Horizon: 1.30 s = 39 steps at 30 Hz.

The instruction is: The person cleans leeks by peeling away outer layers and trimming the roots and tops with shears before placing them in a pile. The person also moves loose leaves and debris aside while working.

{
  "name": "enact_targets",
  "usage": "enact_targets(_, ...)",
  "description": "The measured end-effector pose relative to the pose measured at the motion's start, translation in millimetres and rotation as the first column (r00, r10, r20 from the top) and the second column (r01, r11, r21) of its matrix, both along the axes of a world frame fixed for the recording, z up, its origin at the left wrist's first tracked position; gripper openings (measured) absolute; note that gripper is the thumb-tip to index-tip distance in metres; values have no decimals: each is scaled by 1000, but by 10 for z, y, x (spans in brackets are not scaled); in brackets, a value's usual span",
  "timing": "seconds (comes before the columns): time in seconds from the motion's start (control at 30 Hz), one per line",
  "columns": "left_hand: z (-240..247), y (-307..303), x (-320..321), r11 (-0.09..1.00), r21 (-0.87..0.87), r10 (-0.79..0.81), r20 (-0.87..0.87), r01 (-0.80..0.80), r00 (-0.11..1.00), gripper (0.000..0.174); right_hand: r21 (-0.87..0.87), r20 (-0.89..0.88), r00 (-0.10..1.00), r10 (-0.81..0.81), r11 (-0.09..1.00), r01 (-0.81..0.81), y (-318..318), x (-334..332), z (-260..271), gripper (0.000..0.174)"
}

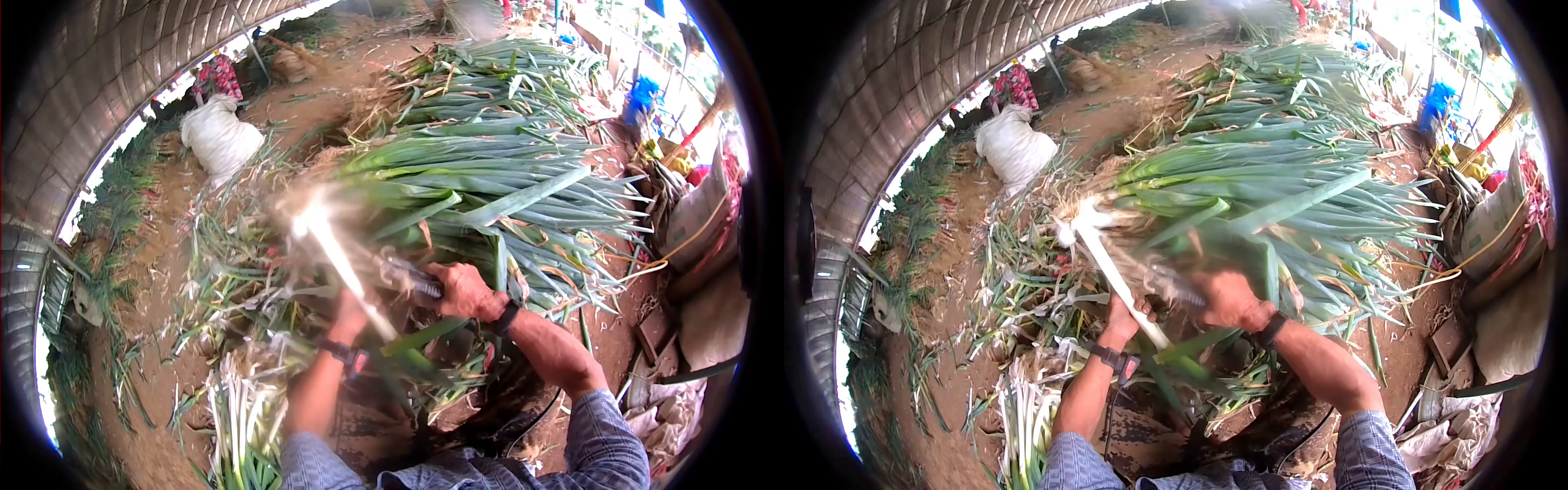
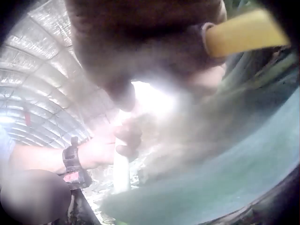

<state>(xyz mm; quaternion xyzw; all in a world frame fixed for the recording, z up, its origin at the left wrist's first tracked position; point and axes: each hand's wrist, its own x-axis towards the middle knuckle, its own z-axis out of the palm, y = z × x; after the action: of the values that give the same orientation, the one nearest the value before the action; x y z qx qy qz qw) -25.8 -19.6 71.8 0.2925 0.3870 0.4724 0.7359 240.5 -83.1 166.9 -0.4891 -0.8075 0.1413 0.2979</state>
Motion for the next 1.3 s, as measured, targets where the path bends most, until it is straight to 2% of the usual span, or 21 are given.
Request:
enact_targets(0.03, 3, 9, 0, 999, -29, -14, 45, 15, 999, 66, -41, 20, 999, -27, 999, 28, -1, 0, 3, 44)
enact_targets(0.17, -87, -20, 61, 997, 78, 0, -175, 14, 985, 68, -18, 6, 1000, 15, 1000, -15, -28, -19, -3, 49)
enact_targets(0.23, -99, -12, 94, 994, -95, -43, 3, 43, 999, 72, -78, 18, 1000, -20, 997, 21, -15, 13, -34, 51)
enact_targets(0.27, -75, -18, 111, 996, -84, 12, -31, -14, 999, 72, -108, 26, 999, -35, 993, 38, -19, 39, -49, 53)
enact_targets(0.33, -43, -46, 128, 989, -55, 132, -93, -137, 987, 72, -68, 107, 992, 67, 996, -60, -70, 108, -40, 54)
enact_targets(0.37, -153, 35, 58, 984, -48, 171, -50, -173, 984, 71, -49, 149, 981, 120, 992, -114, -85, 123, -12, 54)
enact_targets(0.47, -264, -22, 23, 985, -2, 172, -163, -174, 972, 70, -66, 2, 1000, 11, 998, -11, -177, 75, 119, 55)
enact_targets(0.5, -247, -58, 12, 990, -9, 136, -175, -140, 975, 72, -161, -87, 996, -33, 987, 19, -209, 79, 204, 56)
enact_targets(0.6, -172, -198, 126, 992, 33, 122, -231, -118, 965, 73, -113, -47, 999, -26, 993, 21, -194, 88, 110, 59)
enact_targets(0.73, -160, -258, 93, 984, 49, 178, -196, -172, 964, 67, 0, -190, 981, 44, 999, -45, -162, 68, -35, 59)
enact_targets(0.77, -125, -282, 34, 988, 40, 156, -174, -151, 972, 64, -135, -41, 995, -96, 987, 89, -176, 87, 79, 57)
enact_targets(0.8, -152, -281, 24, 987, 59, 158, -191, -150, 969, 64, -167, 41, 987, -154, 973, 159, -120, 104, 30, 58)
enact_targets(0.87, -191, -270, 30, 985, 95, 162, -224, -144, 961, 63, -59, 2, 1000, -31, 998, 31, -148, 99, 2, 59)
enact_targets(0.97, -1, -361, 29, 967, -20, 244, -213, -253, 946, 65, -32, 136, 990, 34, 999, -30, -224, 97, -103, 62)
enact_targets(1.07, -143, -71, -300, 882, 91, 470, -132, -462, 873, 68, -246, 246, 967, 71, 969, -8, -251, 250, -75, 63)
enact_targets(1.1, -62, 5, -474, 825, 130, 563, -125, -549, 817, 67, -245, 243, 963, 114, 968, -53, -331, 246, 96, 63)
enact_targets(1.13, 26, 76, -631, 758, 165, 650, -115, -631, 751, 67, -307, 310, 944, 111, 952, -11, -332, 266, 87, 63)
enact_targets(1.2, 828, -179, -730, 692, 189, 713, -36, -696, 700, 58, -425, 441, 888, 127, 902, 82, -358, 364, -35, 62)
enact_targets(1.23, 1016, -157, -994, 656, 244, 739, -10, -714, 674, 59, -462, 493, 853, 170, 882, 91, -312, 450, -300, 60)
enact_targets(1.27, 1192, -140, -1302, 616, 297, 762, 14, -730, 648, 60, -412, 415, 879, 236, 910, -49, -337, 566, -450, 61)
enact_targets(1.3, 1538, -243, -1445, 510, 362, 839, -9, -780, 544, 61, -348, 337, 890, 308, 919, -186, -374, 677, -573, 61)
